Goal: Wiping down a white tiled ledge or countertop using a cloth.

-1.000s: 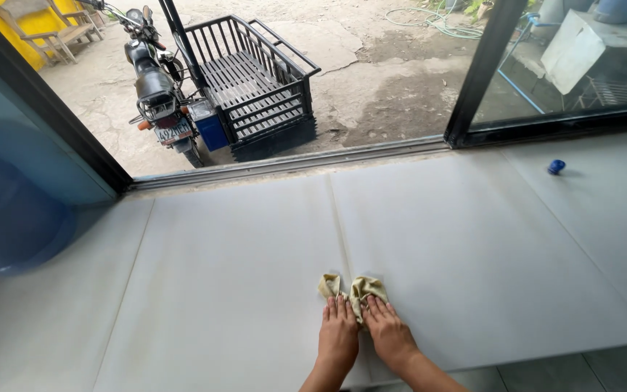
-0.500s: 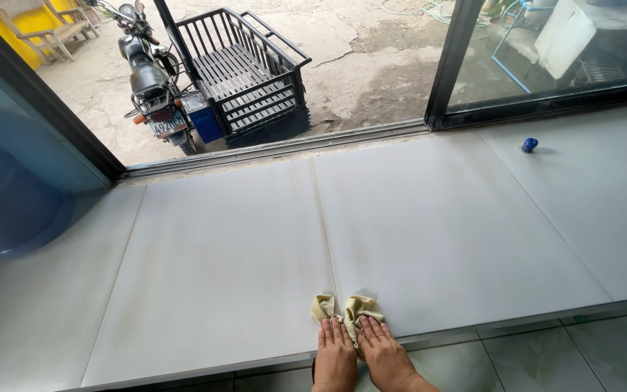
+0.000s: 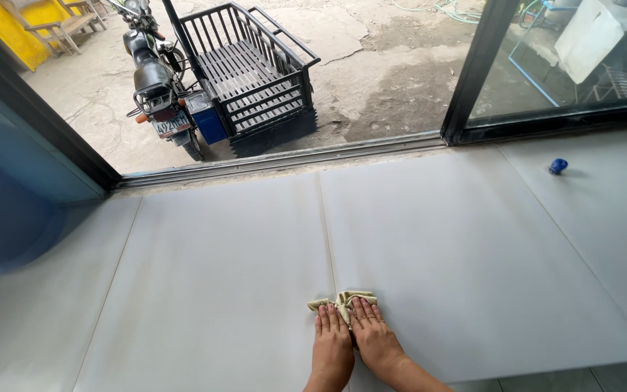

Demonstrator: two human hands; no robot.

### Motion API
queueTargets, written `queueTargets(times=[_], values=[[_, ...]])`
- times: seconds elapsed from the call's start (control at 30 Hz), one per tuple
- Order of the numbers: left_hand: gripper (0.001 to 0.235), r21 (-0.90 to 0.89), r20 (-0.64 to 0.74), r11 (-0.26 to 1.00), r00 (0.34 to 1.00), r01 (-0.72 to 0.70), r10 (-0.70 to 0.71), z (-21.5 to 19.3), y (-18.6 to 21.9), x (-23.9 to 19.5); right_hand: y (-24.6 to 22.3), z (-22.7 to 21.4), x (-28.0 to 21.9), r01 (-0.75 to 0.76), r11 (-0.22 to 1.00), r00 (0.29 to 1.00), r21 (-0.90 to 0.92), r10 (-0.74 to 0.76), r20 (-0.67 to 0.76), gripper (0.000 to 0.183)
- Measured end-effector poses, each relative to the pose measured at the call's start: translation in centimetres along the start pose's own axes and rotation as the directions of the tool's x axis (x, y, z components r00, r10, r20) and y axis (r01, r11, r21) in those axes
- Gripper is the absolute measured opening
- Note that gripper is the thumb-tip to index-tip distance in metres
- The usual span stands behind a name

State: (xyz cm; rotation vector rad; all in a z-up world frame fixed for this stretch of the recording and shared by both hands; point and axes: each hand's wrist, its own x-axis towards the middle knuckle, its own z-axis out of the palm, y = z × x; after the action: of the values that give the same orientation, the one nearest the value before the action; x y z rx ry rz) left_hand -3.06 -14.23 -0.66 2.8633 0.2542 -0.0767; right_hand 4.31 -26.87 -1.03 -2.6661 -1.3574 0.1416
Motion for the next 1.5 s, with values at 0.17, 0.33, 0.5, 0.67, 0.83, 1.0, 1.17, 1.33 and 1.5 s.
queueTargets(times=[0.17,0.33,0.5,0.67,0.83,1.0,1.17,1.33,1.5], values=[[0.067,-0.015,-0.033,1.000,0.999,0.006,-0.007,-1.5,-2.1,6.4,2.4,-1.8,6.3,-0.025,1.000,1.000,0.014,0.025,0.012,0.057],[0.066,-0.028,-0.035,0.999,0.999,0.021,-0.022,-3.1,-4.5,13.8,5.7,-1.4,13.8,-0.032,0.999,0.999,-0.033,0.032,-0.019,0.057],[0.066,-0.036,-0.041,0.999,0.999,0.020,-0.022,-4.6,-7.4,21.7,8.8,-1.2,21.9,-0.063,0.996,0.996,-0.056,0.059,-0.073,0.057],[0.064,-0.080,-0.116,0.997,0.993,0.004,-0.013,-4.2,-11.1,30.4,12.4,-0.3,30.3,-0.089,0.993,0.988,-0.075,0.079,-0.134,0.057],[0.063,-0.126,-0.223,0.992,0.975,-0.015,-0.013,-4.3,-14.1,39.8,16.9,0.6,39.5,-0.147,0.987,0.973,-0.057,0.134,-0.188,0.057],[0.061,-0.106,-0.202,0.992,0.976,0.066,-0.087,-4.0,-15.4,46.9,20.2,0.9,45.0,-0.232,0.971,0.956,0.065,0.240,-0.170,0.058],[0.062,-0.045,-0.150,0.995,0.984,0.093,-0.099,-4.5,-14.8,45.5,18.8,-0.7,42.6,-0.263,0.965,0.950,-0.015,0.257,-0.177,0.050],[0.061,0.011,-0.133,0.991,0.983,0.130,-0.127,-2.8,-13.1,41.4,18.6,1.4,37.9,-0.176,0.984,0.945,0.008,0.171,-0.277,0.048],[0.059,0.067,-0.169,0.993,0.982,0.098,-0.086,-1.0,-10.0,35.2,17.5,3.0,31.2,-0.159,0.981,0.950,-0.107,0.123,-0.288,0.046]])
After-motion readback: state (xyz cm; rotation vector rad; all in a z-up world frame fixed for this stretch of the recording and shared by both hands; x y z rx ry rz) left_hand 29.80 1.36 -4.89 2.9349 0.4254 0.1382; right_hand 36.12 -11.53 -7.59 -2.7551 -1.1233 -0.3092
